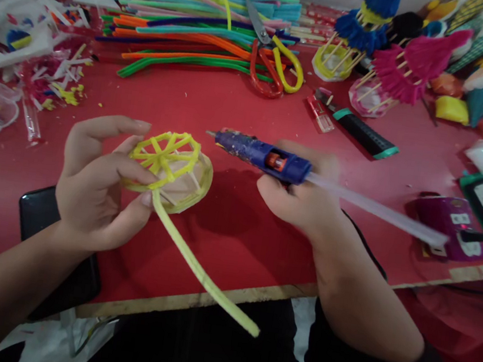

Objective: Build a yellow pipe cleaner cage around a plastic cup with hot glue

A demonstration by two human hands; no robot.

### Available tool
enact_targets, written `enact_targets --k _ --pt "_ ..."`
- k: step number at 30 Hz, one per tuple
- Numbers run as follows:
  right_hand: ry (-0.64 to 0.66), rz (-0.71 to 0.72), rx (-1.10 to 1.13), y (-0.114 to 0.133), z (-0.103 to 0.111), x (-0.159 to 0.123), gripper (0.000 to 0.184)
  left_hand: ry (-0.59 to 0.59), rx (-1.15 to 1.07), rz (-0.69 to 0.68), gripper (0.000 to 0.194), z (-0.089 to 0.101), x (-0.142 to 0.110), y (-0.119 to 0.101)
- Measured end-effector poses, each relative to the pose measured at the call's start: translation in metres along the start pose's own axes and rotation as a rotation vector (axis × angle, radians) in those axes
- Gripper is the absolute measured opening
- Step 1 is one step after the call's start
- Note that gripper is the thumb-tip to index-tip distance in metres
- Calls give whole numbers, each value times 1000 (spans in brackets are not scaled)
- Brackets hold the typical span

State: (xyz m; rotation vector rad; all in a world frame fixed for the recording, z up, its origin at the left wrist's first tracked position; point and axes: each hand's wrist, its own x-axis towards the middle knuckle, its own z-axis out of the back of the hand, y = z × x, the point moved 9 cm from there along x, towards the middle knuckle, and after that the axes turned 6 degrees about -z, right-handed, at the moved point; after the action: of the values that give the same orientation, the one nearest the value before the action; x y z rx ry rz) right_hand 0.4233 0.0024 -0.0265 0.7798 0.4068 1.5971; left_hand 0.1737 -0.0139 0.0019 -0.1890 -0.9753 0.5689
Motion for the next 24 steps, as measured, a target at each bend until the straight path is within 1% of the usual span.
enact_targets --k 2,4,6,8,9,11,13,15,17,18,19,20,21,22,23,24 --pt "-39 71 -155 7 3 2 11 17 4 -14 21 -1 0 -1" --pt "-10 128 -340 7 -2 3 22 46 12 -38 22 -3 1 -4" --pt "60 103 -482 -4 -9 3 34 71 37 -72 22 -6 3 -8" --pt "118 34 -567 -20 -14 3 42 90 64 -107 20 -8 4 -13" --pt "131 11 -594 -26 -15 2 45 96 73 -120 20 -8 5 -15" --pt "139 9 -625 -30 -16 1 51 119 84 -124 19 -10 5 -18" --pt "100 29 -631 -24 -13 2 53 143 92 -107 16 -12 5 -19" --pt "-23 52 -566 -7 -3 2 47 169 111 -83 14 -14 5 -18" --pt "-181 53 -374 14 13 -2 34 178 123 -89 13 -15 4 -18" --pt "-215 31 -237 21 18 -5 29 181 126 -101 14 -16 4 -19" --pt "-195 17 -86 28 18 -8 24 181 128 -114 14 -17 3 -20" --pt "-104 23 47 36 11 -10 19 179 134 -124 14 -17 3 -20" --pt "25 60 134 47 0 -13 13 179 144 -124 14 -18 3 -20" --pt "153 116 170 58 -11 -18 8 179 158 -118 14 -19 2 -19" --pt "259 169 171 67 -20 -23 7 176 171 -111 14 -19 2 -18" --pt "337 218 144 74 -27 -27 10 174 180 -102 15 -19 2 -17"
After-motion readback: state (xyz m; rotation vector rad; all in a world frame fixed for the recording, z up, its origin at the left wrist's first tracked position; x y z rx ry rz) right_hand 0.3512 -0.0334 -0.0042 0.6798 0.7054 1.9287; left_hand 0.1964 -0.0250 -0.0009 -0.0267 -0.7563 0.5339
